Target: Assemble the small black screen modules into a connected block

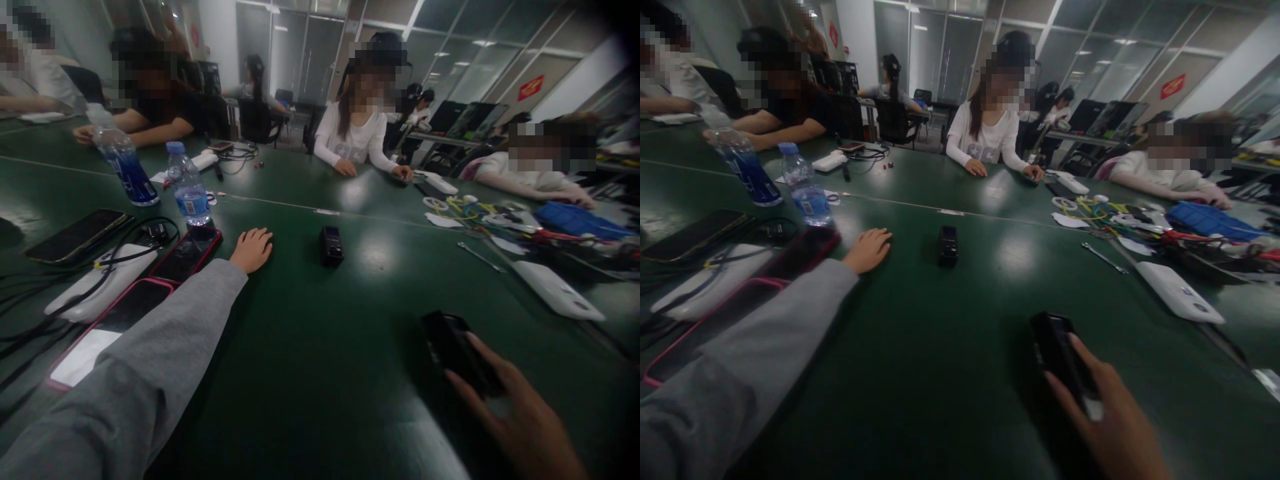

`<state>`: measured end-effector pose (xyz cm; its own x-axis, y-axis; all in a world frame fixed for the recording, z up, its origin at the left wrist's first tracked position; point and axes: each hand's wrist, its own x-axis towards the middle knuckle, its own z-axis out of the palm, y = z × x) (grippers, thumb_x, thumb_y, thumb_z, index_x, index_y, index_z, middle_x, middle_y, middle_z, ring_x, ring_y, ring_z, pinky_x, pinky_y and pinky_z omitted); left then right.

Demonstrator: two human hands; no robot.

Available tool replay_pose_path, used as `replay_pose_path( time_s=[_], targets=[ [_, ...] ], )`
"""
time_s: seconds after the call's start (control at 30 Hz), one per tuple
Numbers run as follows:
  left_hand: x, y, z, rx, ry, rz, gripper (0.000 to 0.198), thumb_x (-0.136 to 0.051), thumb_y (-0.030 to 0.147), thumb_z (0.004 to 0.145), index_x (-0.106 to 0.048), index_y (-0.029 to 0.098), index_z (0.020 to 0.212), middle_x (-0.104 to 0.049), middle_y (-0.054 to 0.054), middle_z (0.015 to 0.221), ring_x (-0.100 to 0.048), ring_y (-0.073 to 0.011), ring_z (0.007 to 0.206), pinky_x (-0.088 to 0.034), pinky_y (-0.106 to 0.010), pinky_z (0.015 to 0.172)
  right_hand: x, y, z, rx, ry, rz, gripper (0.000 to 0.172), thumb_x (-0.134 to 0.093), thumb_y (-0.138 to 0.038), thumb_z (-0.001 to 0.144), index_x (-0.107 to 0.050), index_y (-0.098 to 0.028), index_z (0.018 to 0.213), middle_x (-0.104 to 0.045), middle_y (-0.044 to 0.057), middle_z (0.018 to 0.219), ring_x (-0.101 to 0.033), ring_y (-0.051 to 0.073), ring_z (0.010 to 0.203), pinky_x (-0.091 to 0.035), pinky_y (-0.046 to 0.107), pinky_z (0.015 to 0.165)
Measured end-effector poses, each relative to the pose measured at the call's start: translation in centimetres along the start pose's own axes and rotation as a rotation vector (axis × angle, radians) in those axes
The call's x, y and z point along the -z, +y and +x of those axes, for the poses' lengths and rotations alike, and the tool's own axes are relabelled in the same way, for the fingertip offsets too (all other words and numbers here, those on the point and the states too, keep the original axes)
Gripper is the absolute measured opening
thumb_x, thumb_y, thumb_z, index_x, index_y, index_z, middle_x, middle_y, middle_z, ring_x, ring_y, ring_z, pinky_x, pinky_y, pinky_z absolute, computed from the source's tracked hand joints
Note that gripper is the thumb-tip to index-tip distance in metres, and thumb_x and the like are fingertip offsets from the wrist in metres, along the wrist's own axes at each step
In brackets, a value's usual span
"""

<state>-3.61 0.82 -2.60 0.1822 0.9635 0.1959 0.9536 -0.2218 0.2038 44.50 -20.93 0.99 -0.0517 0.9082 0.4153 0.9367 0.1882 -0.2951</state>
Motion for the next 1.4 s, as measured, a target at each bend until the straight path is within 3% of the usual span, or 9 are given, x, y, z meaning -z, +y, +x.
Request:
replay_pose_path(
  time_s=[0.2, 0.27, 0.37, 0.53, 0.73, 0.93, 1.13, 1.23, 1.4],
  targets=[
    [0.3, 0.7, -0.2, 0.008, 0.031, 0.032, 0.048, -0.032, 0.036, 0.101, -0.047, 0.018, 0.143, -0.044, -0.008, 0.153, -0.037, -0.0307, 0.141, -0.029, -0.052, 0.117, -6.8, -14.1, 5.2, 0.374, -0.172, 0.019, 0.077, -0.041, -0.069, 0.095, -0.032, -0.017, 0.151, -0.062, 0.014, 0.104, -0.062, 0.026, 0.085, -0.056, 0.041, 0.070],
    [0.3, 0.8, -0.2, 0.014, 0.034, 0.034, 0.047, -0.033, 0.035, 0.101, -0.047, 0.018, 0.143, -0.044, -0.008, 0.153, -0.037, -0.0301, 0.141, -0.029, -0.051, 0.117, -8.8, -17.3, 8.0, 0.439, -0.232, -0.027, 0.079, -0.040, -0.069, 0.095, -0.031, -0.015, 0.152, -0.062, 0.015, 0.109, -0.061, 0.027, 0.089, -0.055, 0.042, 0.074],
    [0.2, 0.8, -0.1, 0.029, 0.038, 0.038, 0.046, -0.035, 0.035, 0.100, -0.048, 0.022, 0.142, -0.044, -0.007, 0.153, -0.038, -0.0292, 0.141, -0.029, -0.052, 0.117, -11.5, -19.9, 12.0, 0.460, -0.268, -0.089, 0.078, -0.044, -0.065, 0.096, -0.028, -0.014, 0.154, -0.062, 0.014, 0.112, -0.059, 0.027, 0.093, -0.052, 0.040, 0.077],
    [-0.1, 0.7, 0.0, 0.019, 0.051, 0.036, 0.046, -0.035, 0.035, 0.100, -0.048, 0.022, 0.142, -0.044, -0.007, 0.153, -0.037, -0.0292, 0.141, -0.030, -0.052, 0.117, -14.0, -20.4, 14.7, 0.388, -0.195, -0.140, 0.079, -0.029, -0.065, 0.100, -0.027, -0.008, 0.154, -0.064, 0.016, 0.108, -0.058, 0.027, 0.093, -0.047, 0.038, 0.077],
    [-0.4, 0.3, 0.1, 0.007, 0.047, 0.035, 0.048, -0.033, 0.038, 0.100, -0.047, 0.021, 0.142, -0.045, -0.008, 0.152, -0.037, -0.0297, 0.141, -0.029, -0.052, 0.117, -13.9, -18.6, 14.8, 0.322, -0.083, -0.044, 0.074, -0.025, -0.064, 0.100, -0.031, -0.012, 0.152, -0.063, 0.015, 0.104, -0.057, 0.028, 0.090, -0.047, 0.039, 0.076],
    [-0.2, 0.3, 0.2, 0.010, 0.030, 0.021, 0.047, -0.033, 0.039, 0.101, -0.046, 0.023, 0.143, -0.043, -0.007, 0.153, -0.036, -0.0294, 0.142, -0.029, -0.053, 0.117, -13.5, -18.0, 15.3, 0.398, 0.067, 0.045, 0.053, -0.043, -0.054, 0.100, -0.042, -0.025, 0.145, -0.046, 0.015, 0.132, -0.045, 0.033, 0.119, -0.046, 0.048, 0.094],
    [0.0, 0.5, 0.1, 0.011, 0.028, 0.032, 0.045, -0.034, 0.037, 0.101, -0.047, 0.022, 0.142, -0.043, -0.007, 0.153, -0.037, -0.0289, 0.141, -0.028, -0.052, 0.117, -14.1, -18.1, 15.1, 0.502, -0.011, 0.113, 0.046, -0.050, -0.038, 0.098, -0.046, -0.015, 0.137, -0.042, 0.016, 0.144, -0.032, 0.031, 0.139, -0.035, 0.049, 0.113],
    [0.0, 0.5, 0.1, -0.001, 0.036, 0.033, 0.046, -0.033, 0.037, 0.101, -0.047, 0.020, 0.142, -0.044, -0.008, 0.153, -0.037, -0.0289, 0.141, -0.029, -0.052, 0.117, -14.2, -18.2, 15.2, 0.550, -0.050, 0.124, 0.045, -0.046, -0.032, 0.099, -0.043, -0.011, 0.139, -0.041, 0.018, 0.146, -0.037, 0.030, 0.138, -0.036, 0.049, 0.113],
    [0.0, 0.4, 0.1, 0.000, 0.038, 0.029, 0.046, -0.034, 0.038, 0.101, -0.047, 0.022, 0.142, -0.044, -0.008, 0.153, -0.037, -0.0289, 0.141, -0.030, -0.052, 0.117, -14.3, -18.7, 15.5, 0.500, -0.048, 0.043, 0.045, -0.047, -0.033, 0.100, -0.047, -0.010, 0.138, -0.046, 0.020, 0.141, -0.044, 0.032, 0.130, -0.039, 0.050, 0.107]
  ],
)
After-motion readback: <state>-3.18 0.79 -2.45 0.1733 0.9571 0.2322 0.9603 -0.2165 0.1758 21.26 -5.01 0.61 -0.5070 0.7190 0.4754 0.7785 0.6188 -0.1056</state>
